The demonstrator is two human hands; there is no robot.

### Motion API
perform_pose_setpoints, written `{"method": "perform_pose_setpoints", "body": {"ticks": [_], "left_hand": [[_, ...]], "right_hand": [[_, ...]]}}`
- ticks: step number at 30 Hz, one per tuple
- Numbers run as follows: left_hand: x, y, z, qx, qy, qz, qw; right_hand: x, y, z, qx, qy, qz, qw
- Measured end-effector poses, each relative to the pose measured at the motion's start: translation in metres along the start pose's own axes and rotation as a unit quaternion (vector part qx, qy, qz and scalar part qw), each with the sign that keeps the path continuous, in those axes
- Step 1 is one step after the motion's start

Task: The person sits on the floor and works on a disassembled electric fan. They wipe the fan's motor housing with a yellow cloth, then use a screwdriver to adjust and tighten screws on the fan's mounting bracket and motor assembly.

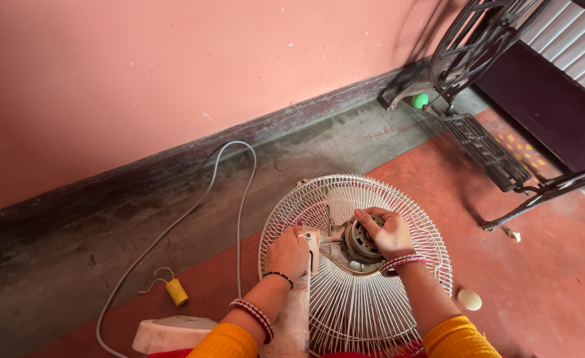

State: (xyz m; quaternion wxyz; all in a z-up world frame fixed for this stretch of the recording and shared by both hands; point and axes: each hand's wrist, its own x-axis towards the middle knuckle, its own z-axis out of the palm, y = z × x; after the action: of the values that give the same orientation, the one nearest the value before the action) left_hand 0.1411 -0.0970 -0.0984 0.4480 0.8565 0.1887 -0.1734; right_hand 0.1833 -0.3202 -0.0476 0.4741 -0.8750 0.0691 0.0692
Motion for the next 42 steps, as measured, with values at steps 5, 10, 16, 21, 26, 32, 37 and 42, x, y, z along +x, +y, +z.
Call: {"method": "perform_pose_setpoints", "body": {"ticks": [5,10,16,21,26,32,37,42], "left_hand": [[0.009,-0.013,0.004,0.016,0.011,-0.001,1.000],[0.005,-0.014,0.001,-0.011,0.004,0.026,1.000],[-0.003,-0.018,-0.016,0.018,0.027,0.016,0.999],[-0.007,-0.020,-0.021,0.038,0.035,0.020,0.998],[-0.008,-0.022,-0.028,0.067,0.060,0.022,0.996],[-0.023,-0.025,-0.043,0.058,0.063,0.006,0.996],[-0.053,-0.011,-0.040,0.073,0.104,0.116,0.985],[-0.083,0.012,-0.059,0.067,0.131,0.116,0.982]], "right_hand": [[-0.001,-0.002,0.009,-0.052,-0.005,-0.031,0.998],[-0.005,0.004,0.000,0.035,-0.039,-0.002,0.999],[-0.005,0.010,0.003,0.047,-0.030,0.029,0.998],[-0.010,0.009,-0.001,0.056,-0.033,0.020,0.998],[-0.012,0.005,-0.001,0.038,-0.019,0.026,0.999],[-0.003,0.023,-0.011,0.021,0.019,0.026,0.999],[0.003,0.037,-0.021,0.102,0.037,0.055,0.993],[-0.020,0.016,-0.018,-0.128,0.174,-0.197,0.956]]}}
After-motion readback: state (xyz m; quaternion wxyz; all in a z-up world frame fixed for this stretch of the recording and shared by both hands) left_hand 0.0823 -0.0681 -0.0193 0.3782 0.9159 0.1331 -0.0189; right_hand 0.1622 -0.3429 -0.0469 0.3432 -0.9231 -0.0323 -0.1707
